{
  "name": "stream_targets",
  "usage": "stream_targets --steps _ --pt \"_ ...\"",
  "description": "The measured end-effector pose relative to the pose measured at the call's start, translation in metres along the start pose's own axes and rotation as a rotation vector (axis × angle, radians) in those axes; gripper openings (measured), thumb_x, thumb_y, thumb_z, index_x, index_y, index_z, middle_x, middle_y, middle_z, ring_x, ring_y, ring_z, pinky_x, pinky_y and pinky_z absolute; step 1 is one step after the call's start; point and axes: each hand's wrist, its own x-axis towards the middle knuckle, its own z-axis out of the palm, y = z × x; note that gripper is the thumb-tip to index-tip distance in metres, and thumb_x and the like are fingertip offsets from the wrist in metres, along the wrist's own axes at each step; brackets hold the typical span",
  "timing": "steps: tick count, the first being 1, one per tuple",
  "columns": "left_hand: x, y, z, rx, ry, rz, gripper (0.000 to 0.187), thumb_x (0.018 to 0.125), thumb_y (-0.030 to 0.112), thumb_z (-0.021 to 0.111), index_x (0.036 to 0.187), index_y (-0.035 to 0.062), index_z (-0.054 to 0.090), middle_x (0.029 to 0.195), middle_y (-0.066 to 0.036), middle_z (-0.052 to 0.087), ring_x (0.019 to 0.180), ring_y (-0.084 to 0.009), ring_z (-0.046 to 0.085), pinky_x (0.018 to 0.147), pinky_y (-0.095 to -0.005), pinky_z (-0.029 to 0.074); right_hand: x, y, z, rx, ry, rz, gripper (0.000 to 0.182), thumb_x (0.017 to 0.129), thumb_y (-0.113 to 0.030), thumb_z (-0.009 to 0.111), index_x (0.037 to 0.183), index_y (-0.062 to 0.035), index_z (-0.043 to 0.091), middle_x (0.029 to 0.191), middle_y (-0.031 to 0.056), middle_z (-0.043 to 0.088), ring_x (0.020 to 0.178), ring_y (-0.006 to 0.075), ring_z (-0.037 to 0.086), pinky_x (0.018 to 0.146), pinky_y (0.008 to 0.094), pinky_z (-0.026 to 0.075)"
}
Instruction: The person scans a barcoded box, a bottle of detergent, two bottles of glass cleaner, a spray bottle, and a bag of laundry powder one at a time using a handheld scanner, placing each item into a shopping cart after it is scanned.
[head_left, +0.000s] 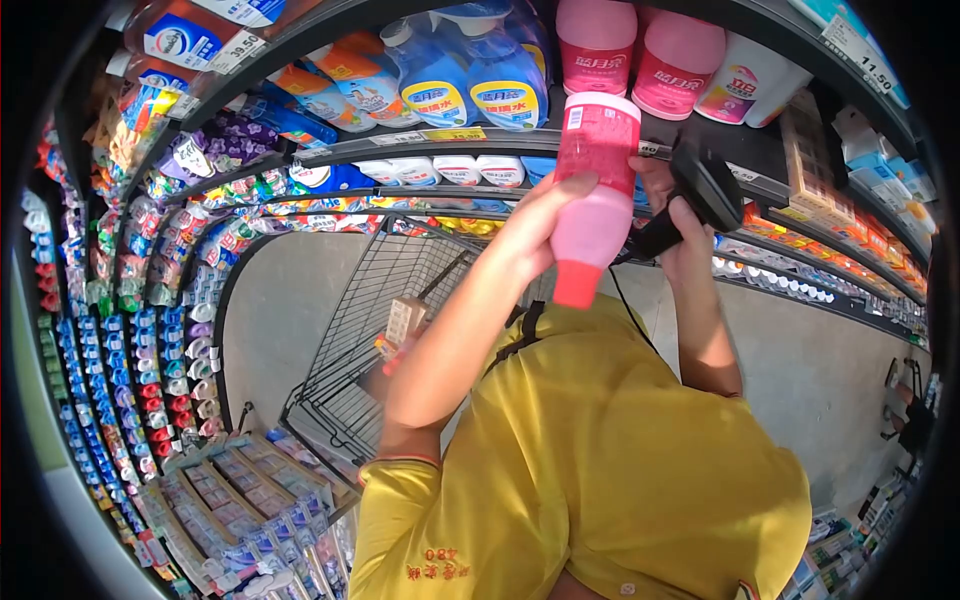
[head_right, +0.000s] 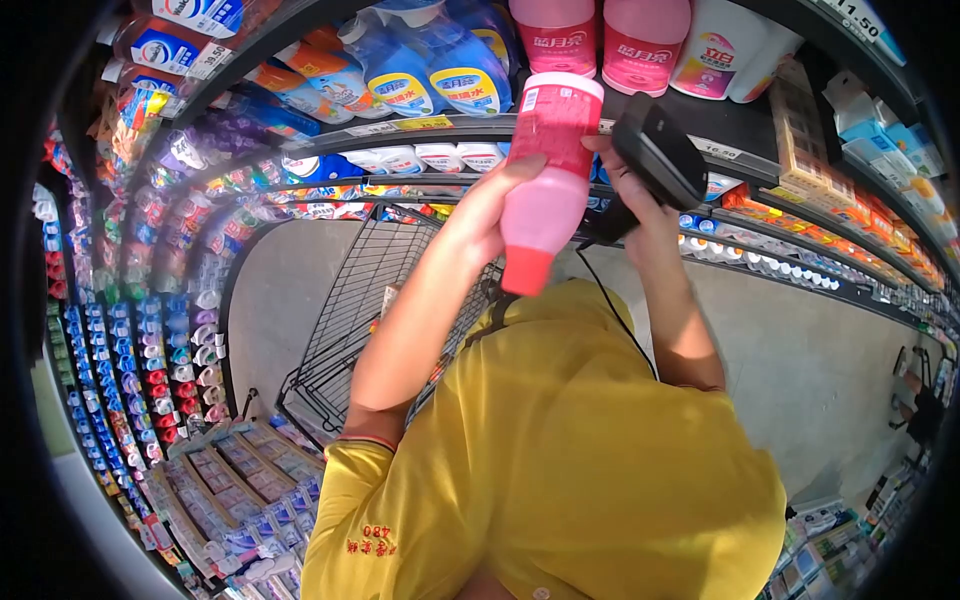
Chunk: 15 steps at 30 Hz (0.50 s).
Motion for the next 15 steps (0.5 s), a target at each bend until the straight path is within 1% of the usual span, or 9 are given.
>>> stream_targets --steps 1,2,4,5,7,10,12,14,15 --pt "-0.007 -0.002 -0.004 0.026 0.008 0.046 0.045 0.086 0.017 0.062 0.127 0.0062 0.047 0.110 -0.007 0.061 0.097 -0.0164 0.061 0.084 -0.0320 0.050 0.000 -0.007 0.003 0.032 0.027 0.003 0.033 0.085 -0.012 0.058 0.116 0.0001 0.055 0.114 0.0171 0.059 0.105 0.0275 0.058 0.099 0.0448 0.041" --pt "-0.015 -0.002 -0.009 0.028 0.007 0.037 0.045 0.086 0.017 0.062 0.127 0.0062 0.047 0.110 -0.007 0.061 0.097 -0.0164 0.061 0.084 -0.0320 0.050 0.000 -0.010 -0.001 0.030 0.036 0.002 0.033 0.085 -0.012 0.058 0.116 0.0001 0.055 0.114 0.0171 0.059 0.105 0.0275 0.058 0.099 0.0448 0.041" --pt "-0.036 -0.003 -0.020 0.027 -0.069 0.097 0.052 0.083 0.012 0.065 0.130 0.0058 0.044 0.113 -0.008 0.059 0.100 -0.0168 0.060 0.087 -0.0328 0.049 -0.006 -0.016 -0.014 -0.013 0.126 0.124 0.031 0.088 -0.012 0.056 0.116 0.0002 0.055 0.114 0.0175 0.059 0.098 0.0260 0.061 0.091 0.0429 0.048" --pt "-0.045 -0.003 -0.025 0.025 -0.064 0.090 0.052 0.083 0.012 0.065 0.130 0.0058 0.044 0.113 -0.008 0.059 0.100 -0.0168 0.060 0.087 -0.0328 0.049 -0.006 -0.016 -0.018 -0.045 0.128 0.137 0.030 0.088 -0.010 0.056 0.117 0.0000 0.055 0.114 0.0165 0.059 0.093 0.0229 0.063 0.084 0.0370 0.052" --pt "-0.064 -0.005 -0.033 0.018 0.025 0.123 0.059 0.080 0.008 0.067 0.132 0.0053 0.040 0.117 -0.009 0.057 0.105 -0.0178 0.057 0.090 -0.0338 0.047 -0.006 -0.018 -0.015 -0.103 0.144 0.213 0.031 0.088 -0.008 0.057 0.117 -0.0003 0.055 0.114 0.0158 0.059 0.092 0.0223 0.063 0.084 0.0356 0.052" --pt "-0.088 -0.009 -0.043 0.084 0.039 0.133 0.063 0.077 0.004 0.068 0.134 0.0051 0.039 0.120 -0.010 0.055 0.108 -0.0186 0.055 0.093 -0.0344 0.045 -0.009 -0.011 -0.012 -0.158 0.110 0.332 0.036 0.087 -0.007 0.060 0.122 -0.0011 0.053 0.114 0.0142 0.059 0.093 0.0210 0.063 0.082 0.0319 0.052" --pt "-0.097 -0.016 -0.046 0.109 0.059 0.130 0.061 0.078 0.006 0.068 0.132 0.0051 0.040 0.118 -0.009 0.056 0.107 -0.0179 0.056 0.092 -0.0334 0.045 -0.011 -0.003 -0.002 -0.100 0.049 0.433 0.040 0.088 -0.008 0.060 0.125 -0.0010 0.049 0.116 0.0156 0.059 0.097 0.0216 0.062 0.082 0.0327 0.053" --pt "-0.105 -0.023 -0.047 0.213 0.054 0.086 0.058 0.080 0.008 0.070 0.130 0.0051 0.042 0.116 -0.008 0.057 0.105 -0.0166 0.056 0.090 -0.0323 0.046 -0.014 0.008 0.004 -0.021 0.036 0.460 0.038 0.088 -0.011 0.062 0.122 -0.0009 0.050 0.117 0.0171 0.059 0.101 0.0230 0.061 0.085 0.0338 0.050" --pt "-0.108 -0.026 -0.045 0.247 0.068 0.091 0.051 0.082 0.013 0.070 0.127 0.0050 0.046 0.113 -0.006 0.058 0.103 -0.0145 0.056 0.089 -0.0307 0.046 -0.015 0.012 0.004 0.020 0.000 0.484 0.035 0.087 -0.011 0.063 0.118 -0.0014 0.051 0.118 0.0171 0.059 0.102 0.0230 0.060 0.087 0.0340 0.049"
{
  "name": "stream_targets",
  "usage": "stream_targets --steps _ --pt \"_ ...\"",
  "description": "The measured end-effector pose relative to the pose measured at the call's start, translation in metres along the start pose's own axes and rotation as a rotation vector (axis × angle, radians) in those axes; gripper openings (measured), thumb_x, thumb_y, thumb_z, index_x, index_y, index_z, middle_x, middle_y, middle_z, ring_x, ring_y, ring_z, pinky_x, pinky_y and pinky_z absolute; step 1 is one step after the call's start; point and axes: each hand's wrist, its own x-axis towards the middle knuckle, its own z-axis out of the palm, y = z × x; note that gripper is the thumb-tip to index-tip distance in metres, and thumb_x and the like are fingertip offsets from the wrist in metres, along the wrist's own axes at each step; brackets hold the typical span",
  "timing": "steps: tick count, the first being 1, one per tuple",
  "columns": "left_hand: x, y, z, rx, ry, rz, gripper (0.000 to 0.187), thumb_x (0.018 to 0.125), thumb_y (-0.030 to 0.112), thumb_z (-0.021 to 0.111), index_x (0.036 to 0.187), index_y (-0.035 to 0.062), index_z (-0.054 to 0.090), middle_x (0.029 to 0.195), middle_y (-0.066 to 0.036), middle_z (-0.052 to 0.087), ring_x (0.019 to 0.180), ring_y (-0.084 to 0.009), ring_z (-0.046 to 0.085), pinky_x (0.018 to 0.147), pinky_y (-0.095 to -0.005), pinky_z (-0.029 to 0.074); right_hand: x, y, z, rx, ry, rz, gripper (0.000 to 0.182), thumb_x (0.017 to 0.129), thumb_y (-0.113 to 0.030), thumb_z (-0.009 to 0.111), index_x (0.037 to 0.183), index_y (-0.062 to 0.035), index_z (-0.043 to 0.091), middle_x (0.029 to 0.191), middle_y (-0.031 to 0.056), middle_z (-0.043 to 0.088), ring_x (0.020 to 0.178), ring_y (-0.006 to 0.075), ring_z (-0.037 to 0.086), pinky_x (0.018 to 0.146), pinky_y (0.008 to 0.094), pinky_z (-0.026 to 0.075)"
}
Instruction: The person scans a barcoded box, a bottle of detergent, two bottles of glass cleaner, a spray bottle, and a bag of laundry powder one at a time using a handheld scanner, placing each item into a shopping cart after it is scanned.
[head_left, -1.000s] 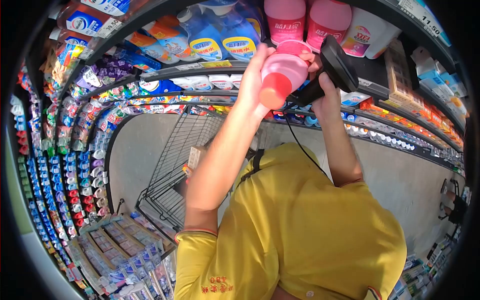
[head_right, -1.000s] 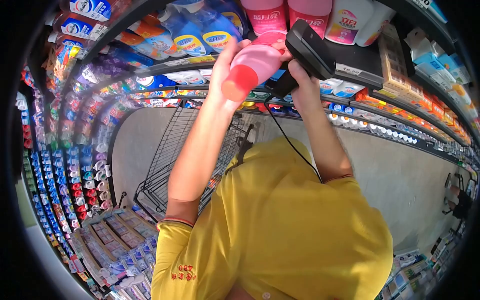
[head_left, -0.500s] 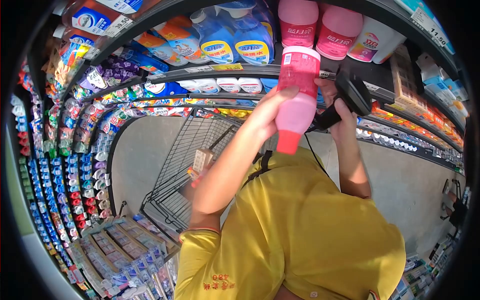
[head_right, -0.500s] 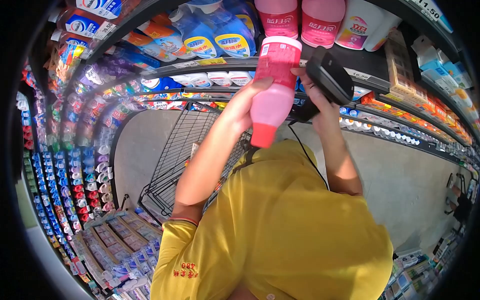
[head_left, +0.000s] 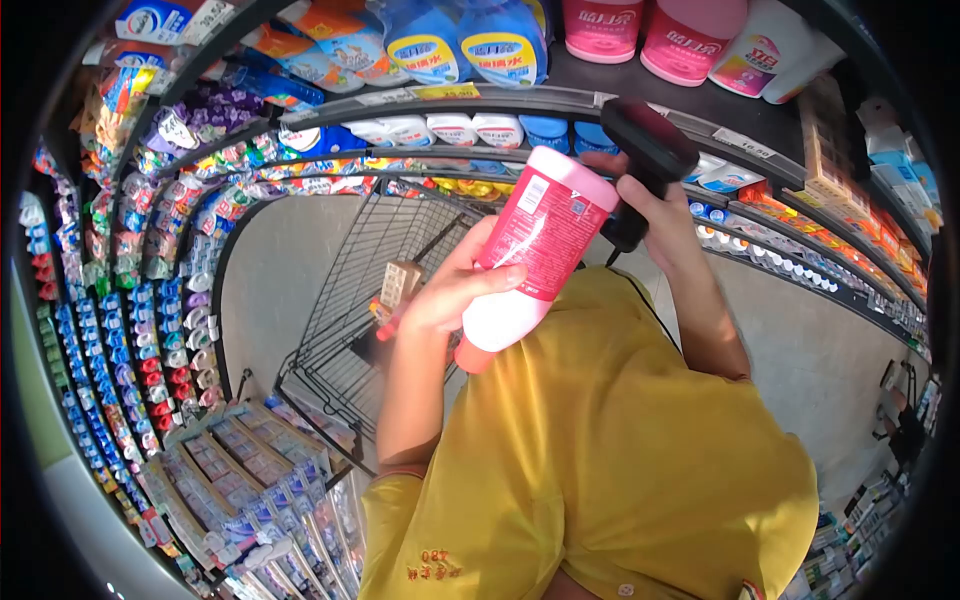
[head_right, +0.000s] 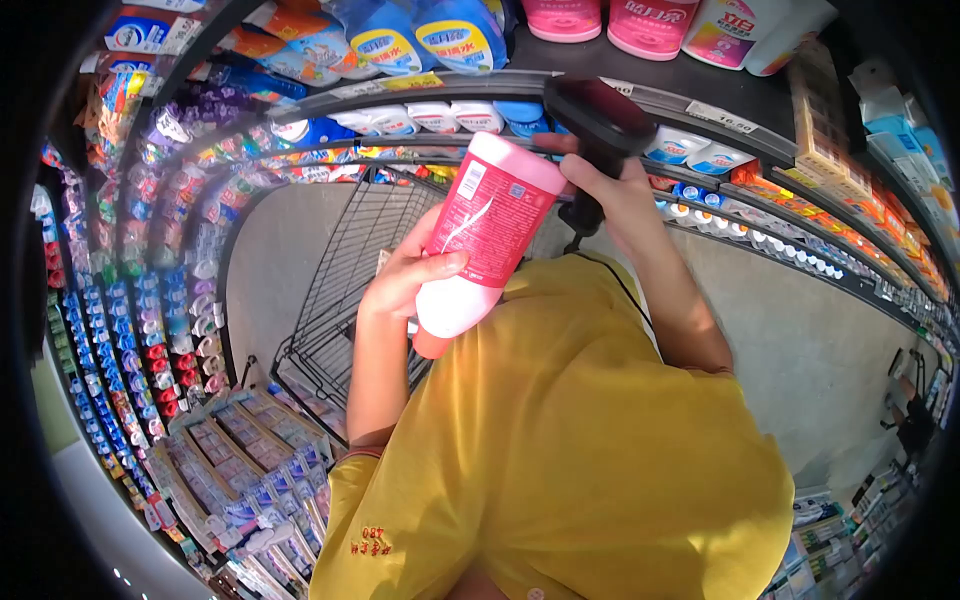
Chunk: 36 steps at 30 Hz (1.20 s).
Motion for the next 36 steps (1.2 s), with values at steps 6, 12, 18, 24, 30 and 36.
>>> stream_targets --steps 6,12,18,24,30,36 --pt "-0.013 -0.011 -0.006 0.074 0.018 -0.089 0.039 0.091 0.025 0.061 0.122 0.0042 0.051 0.109 -0.003 0.059 0.101 -0.0105 0.055 0.088 -0.0264 0.044 0.002 0.003 -0.006 -0.076 -0.101 0.242 0.037 0.080 -0.015 0.072 0.111 -0.0030 0.056 0.110 0.0113 0.062 0.102 0.0185 0.058 0.090 0.0327 0.045" --pt "-0.033 -0.025 -0.021 0.099 -0.014 -0.139 0.046 0.095 0.035 0.053 0.127 0.0031 0.045 0.111 -0.002 0.056 0.103 -0.0092 0.051 0.089 -0.0264 0.042 -0.005 0.014 -0.004 -0.267 -0.314 0.343 0.060 0.071 -0.011 0.080 0.124 -0.0028 0.052 0.112 0.0053 0.060 0.099 0.0126 0.057 0.087 0.0292 0.047" --pt "-0.033 -0.045 -0.027 -0.189 -0.168 -0.128 0.058 0.093 0.041 0.053 0.134 0.0013 0.039 0.121 -0.007 0.055 0.111 -0.0144 0.053 0.095 -0.0298 0.042 -0.012 0.022 -0.001 -0.135 -0.367 0.304 0.064 0.069 -0.014 0.082 0.125 -0.0028 0.052 0.114 0.0060 0.060 0.101 0.0131 0.057 0.088 0.0296 0.046" --pt "-0.041 -0.053 0.016 -0.620 0.029 -0.193 0.073 0.092 0.052 0.046 0.139 -0.0026 0.032 0.131 -0.022 0.049 0.114 -0.0318 0.054 0.098 -0.0412 0.043 -0.014 0.019 -0.010 -0.203 -0.378 0.180 0.061 0.068 -0.016 0.083 0.121 -0.0020 0.055 0.112 0.0061 0.061 0.100 0.0128 0.057 0.085 0.0296 0.047" --pt "-0.036 -0.077 0.003 -0.650 -0.046 -0.115 0.088 0.089 0.064 0.028 0.139 -0.0083 0.027 0.128 -0.035 0.045 0.108 -0.0476 0.053 0.091 -0.0464 0.044 -0.012 0.023 -0.007 -0.257 -0.378 0.199 0.060 0.068 -0.016 0.083 0.120 -0.0033 0.056 0.109 0.0040 0.061 0.099 0.0113 0.056 0.084 0.0291 0.047" --pt "-0.035 -0.089 -0.010 -0.683 -0.173 -0.096 0.099 0.081 0.073 0.037 0.138 -0.0074 0.030 0.118 -0.034 0.050 0.088 -0.0367 0.061 0.081 -0.0402 0.046 -0.008 0.034 -0.001 -0.249 -0.401 0.253 0.064 0.072 -0.021 0.080 0.127 -0.0041 0.051 0.120 0.0050 0.057 0.111 0.0144 0.051 0.095 0.0319 0.041"
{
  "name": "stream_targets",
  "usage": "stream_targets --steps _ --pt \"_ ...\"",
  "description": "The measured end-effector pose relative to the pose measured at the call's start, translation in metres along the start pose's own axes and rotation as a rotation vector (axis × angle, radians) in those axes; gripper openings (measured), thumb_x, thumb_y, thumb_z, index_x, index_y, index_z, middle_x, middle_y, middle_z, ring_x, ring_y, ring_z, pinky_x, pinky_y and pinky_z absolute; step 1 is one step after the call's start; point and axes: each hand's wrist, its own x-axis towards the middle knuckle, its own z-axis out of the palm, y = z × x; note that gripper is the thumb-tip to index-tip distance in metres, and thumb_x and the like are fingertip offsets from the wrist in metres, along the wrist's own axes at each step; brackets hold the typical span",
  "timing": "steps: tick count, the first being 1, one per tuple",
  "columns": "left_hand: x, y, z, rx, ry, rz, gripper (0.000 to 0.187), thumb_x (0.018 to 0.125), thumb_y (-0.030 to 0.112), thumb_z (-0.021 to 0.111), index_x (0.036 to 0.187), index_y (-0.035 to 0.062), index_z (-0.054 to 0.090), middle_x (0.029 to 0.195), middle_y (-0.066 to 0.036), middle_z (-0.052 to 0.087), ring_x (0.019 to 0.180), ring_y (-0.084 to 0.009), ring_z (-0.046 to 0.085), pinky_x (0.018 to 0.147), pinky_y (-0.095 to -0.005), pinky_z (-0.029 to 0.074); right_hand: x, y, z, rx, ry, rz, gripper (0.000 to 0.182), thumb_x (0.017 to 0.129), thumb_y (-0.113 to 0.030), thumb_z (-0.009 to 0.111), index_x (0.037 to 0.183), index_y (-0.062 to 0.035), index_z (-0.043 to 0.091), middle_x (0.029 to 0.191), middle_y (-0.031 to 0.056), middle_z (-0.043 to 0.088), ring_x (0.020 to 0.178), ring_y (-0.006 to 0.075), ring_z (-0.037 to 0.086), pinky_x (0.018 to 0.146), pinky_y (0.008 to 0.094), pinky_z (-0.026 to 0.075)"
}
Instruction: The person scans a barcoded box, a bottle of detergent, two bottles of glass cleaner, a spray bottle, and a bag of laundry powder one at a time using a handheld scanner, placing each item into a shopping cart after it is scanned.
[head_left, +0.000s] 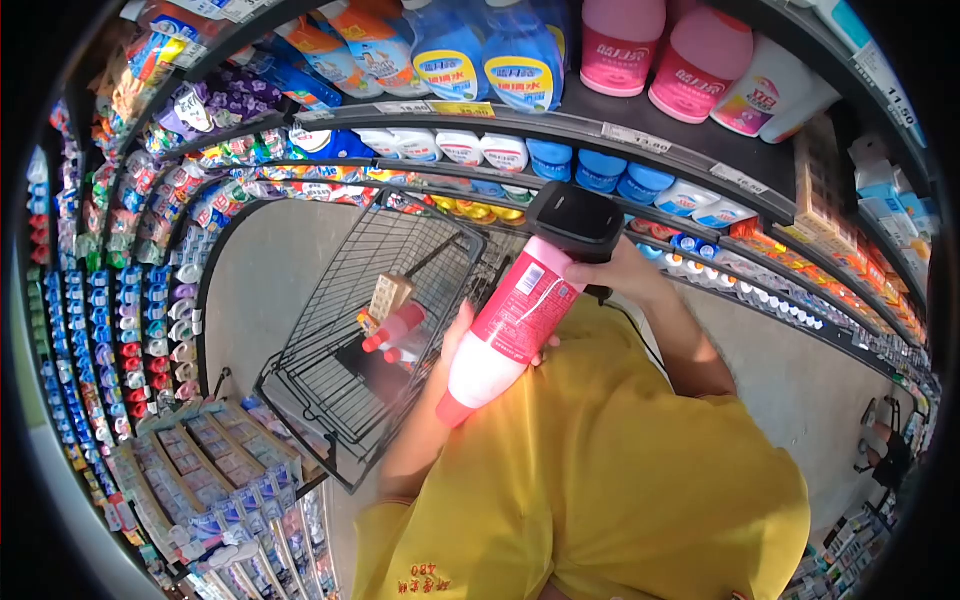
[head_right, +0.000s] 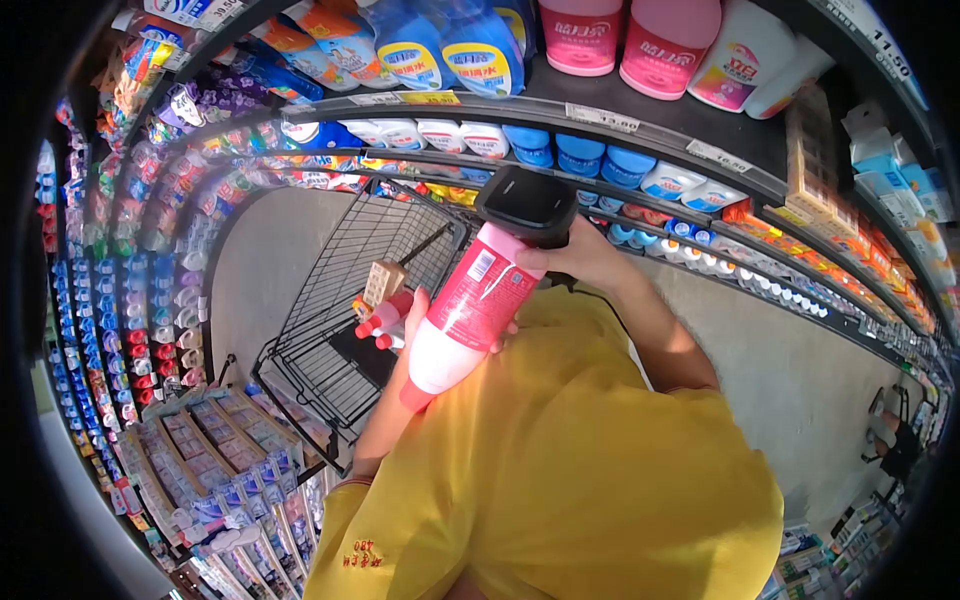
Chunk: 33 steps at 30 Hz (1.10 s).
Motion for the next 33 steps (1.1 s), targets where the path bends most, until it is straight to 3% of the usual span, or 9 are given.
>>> stream_targets --steps 3,9,16,19,27,28,33 --pt "0.002 0.003 -0.003 -0.043 -0.138 0.023 0.087 0.089 0.063 0.036 0.137 -0.0080 0.031 0.122 -0.036 0.048 0.096 -0.0365 0.061 0.087 -0.0390 0.047 0.003 -0.002 0.002 0.022 -0.002 0.057 0.066 0.074 -0.021 0.079 0.129 -0.0042 0.048 0.122 0.0062 0.055 0.111 0.0151 0.051 0.096 0.0321 0.041" --pt "0.006 0.007 0.003 -0.063 -0.061 0.040 0.078 0.089 0.054 0.042 0.133 -0.0102 0.037 0.122 -0.033 0.051 0.097 -0.0370 0.060 0.084 -0.0399 0.049 0.008 0.005 0.002 -0.026 0.050 0.097 0.064 0.077 -0.018 0.077 0.131 -0.0039 0.046 0.122 0.0060 0.055 0.111 0.0140 0.050 0.096 0.0312 0.041" --pt "0.009 0.007 0.001 -0.063 -0.036 0.013 0.076 0.088 0.052 0.045 0.131 -0.0109 0.039 0.121 -0.030 0.053 0.100 -0.0375 0.060 0.084 -0.0410 0.050 0.007 0.008 -0.001 -0.036 0.059 0.044 0.058 0.077 -0.014 0.077 0.127 -0.0036 0.050 0.121 0.0045 0.056 0.109 0.0124 0.051 0.095 0.0298 0.042" --pt "0.011 0.005 0.007 -0.060 0.039 0.064 0.075 0.089 0.051 0.046 0.129 -0.0115 0.040 0.117 -0.032 0.054 0.097 -0.0376 0.061 0.083 -0.0408 0.050 0.006 0.003 -0.003 -0.045 0.049 0.048 0.057 0.077 -0.014 0.077 0.126 -0.0034 0.051 0.119 0.0044 0.057 0.108 0.0125 0.052 0.094 0.0297 0.042" --pt "0.013 0.005 0.007 0.063 0.007 0.080 0.071 0.089 0.049 0.047 0.125 -0.0122 0.043 0.109 -0.032 0.058 0.086 -0.0361 0.064 0.077 -0.0382 0.054 0.006 -0.002 -0.005 0.016 0.061 0.071 0.058 0.075 -0.013 0.077 0.126 -0.0028 0.051 0.120 0.0057 0.057 0.110 0.0136 0.052 0.095 0.0304 0.042" --pt "0.013 0.004 0.014 0.121 0.104 0.087 0.080 0.084 0.058 0.049 0.124 -0.0118 0.045 0.104 -0.030 0.059 0.084 -0.0349 0.061 0.073 -0.0372 0.048 0.008 -0.001 -0.009 -0.065 0.024 0.030 0.058 0.075 -0.013 0.077 0.126 -0.0027 0.051 0.120 0.0058 0.057 0.111 0.0139 0.051 0.096 0.0304 0.041" --pt "0.013 0.004 0.007 0.180 0.135 0.066 0.081 0.085 0.059 0.046 0.126 -0.0111 0.043 0.104 -0.031 0.058 0.080 -0.0340 0.060 0.072 -0.0362 0.048 0.006 -0.004 -0.009 0.043 0.006 0.072 0.055 0.075 -0.014 0.077 0.123 -0.0024 0.053 0.118 0.0047 0.058 0.107 0.0116 0.052 0.093 0.0293 0.043"
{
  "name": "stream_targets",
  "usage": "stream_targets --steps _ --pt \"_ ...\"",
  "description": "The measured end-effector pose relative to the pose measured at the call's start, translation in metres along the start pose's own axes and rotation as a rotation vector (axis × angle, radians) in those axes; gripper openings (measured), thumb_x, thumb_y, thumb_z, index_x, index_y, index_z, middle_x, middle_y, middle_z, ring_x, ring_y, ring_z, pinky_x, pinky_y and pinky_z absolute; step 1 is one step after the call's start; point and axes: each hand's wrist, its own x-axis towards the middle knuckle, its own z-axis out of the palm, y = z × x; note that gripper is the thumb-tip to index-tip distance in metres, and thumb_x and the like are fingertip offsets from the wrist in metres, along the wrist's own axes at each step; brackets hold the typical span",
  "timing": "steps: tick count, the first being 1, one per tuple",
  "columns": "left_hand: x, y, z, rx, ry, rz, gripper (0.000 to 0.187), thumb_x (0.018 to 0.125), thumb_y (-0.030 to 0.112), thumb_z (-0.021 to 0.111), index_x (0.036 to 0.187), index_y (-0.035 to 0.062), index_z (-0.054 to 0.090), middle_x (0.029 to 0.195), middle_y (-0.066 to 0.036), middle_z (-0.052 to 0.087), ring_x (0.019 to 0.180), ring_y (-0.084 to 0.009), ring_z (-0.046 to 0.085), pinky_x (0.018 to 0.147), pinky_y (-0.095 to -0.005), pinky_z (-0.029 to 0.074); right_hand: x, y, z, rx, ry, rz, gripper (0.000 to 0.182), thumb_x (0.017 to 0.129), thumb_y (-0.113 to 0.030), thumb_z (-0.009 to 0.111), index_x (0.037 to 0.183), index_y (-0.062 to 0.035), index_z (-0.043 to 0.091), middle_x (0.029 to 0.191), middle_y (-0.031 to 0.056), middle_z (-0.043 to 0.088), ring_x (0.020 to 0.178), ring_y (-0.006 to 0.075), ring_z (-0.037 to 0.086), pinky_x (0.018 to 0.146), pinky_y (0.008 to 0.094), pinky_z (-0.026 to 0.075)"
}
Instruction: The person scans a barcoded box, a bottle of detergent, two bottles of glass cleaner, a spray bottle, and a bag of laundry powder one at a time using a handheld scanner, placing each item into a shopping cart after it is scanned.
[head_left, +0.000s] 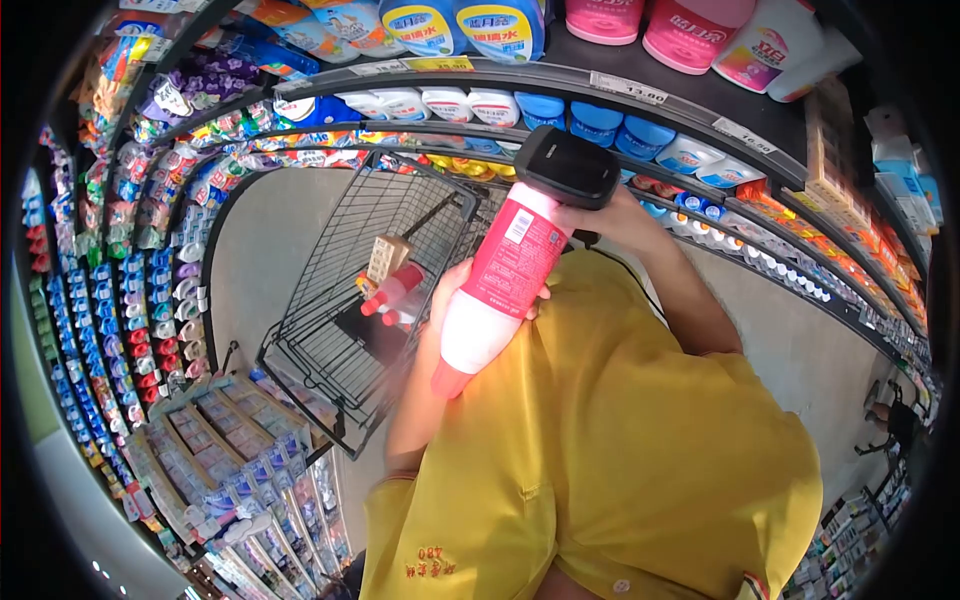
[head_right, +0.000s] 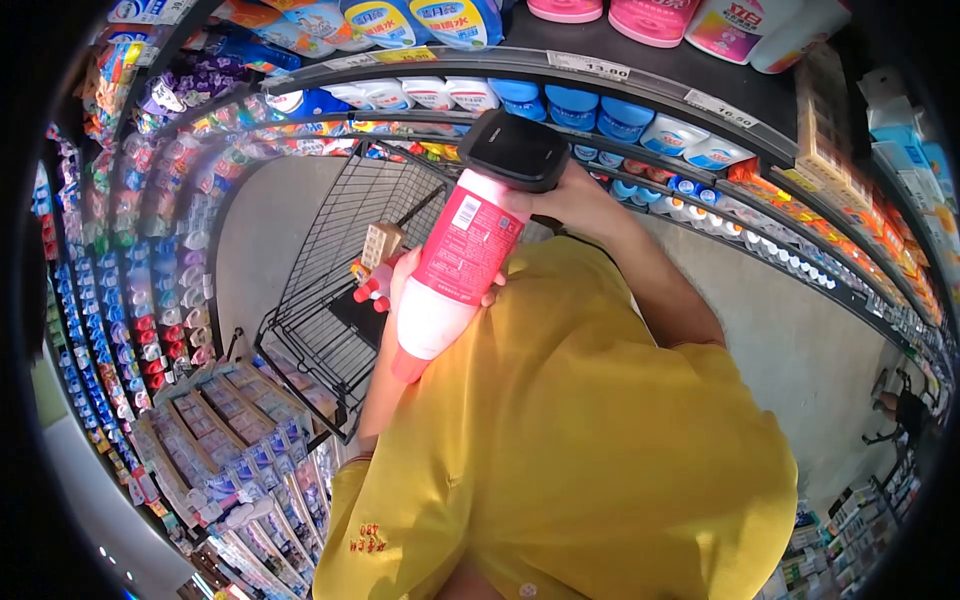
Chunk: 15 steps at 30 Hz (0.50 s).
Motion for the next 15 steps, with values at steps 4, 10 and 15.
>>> stream_targets --steps 4,10,15 --pt "0.003 -0.001 0.000 -0.031 -0.043 -0.008 0.083 0.084 0.059 0.047 0.126 -0.0115 0.043 0.106 -0.031 0.058 0.080 -0.0335 0.060 0.072 -0.0359 0.048 -0.002 0.001 -0.004 -0.147 0.066 -0.088 0.050 0.075 -0.019 0.079 0.117 -0.0038 0.058 0.110 0.0030 0.062 0.099 0.0108 0.054 0.087 0.0283 0.046" --pt "0.004 0.004 0.010 -0.002 0.007 0.033 0.081 0.084 0.058 0.046 0.126 -0.0113 0.043 0.107 -0.031 0.057 0.081 -0.0329 0.061 0.072 -0.0355 0.049 -0.006 -0.007 -0.008 -0.397 0.064 -0.166 0.048 0.076 -0.021 0.078 0.116 -0.0029 0.058 0.108 0.0060 0.064 0.097 0.0111 0.057 0.083 0.0288 0.048" --pt "0.004 0.006 0.013 -0.015 0.019 0.104 0.079 0.085 0.057 0.045 0.126 -0.0107 0.043 0.107 -0.031 0.057 0.082 -0.0324 0.062 0.073 -0.0356 0.050 -0.011 -0.007 -0.014 -0.653 0.085 -0.230 0.047 0.076 -0.018 0.076 0.116 -0.0019 0.058 0.109 0.0127 0.064 0.096 0.0178 0.061 0.084 0.0316 0.048"
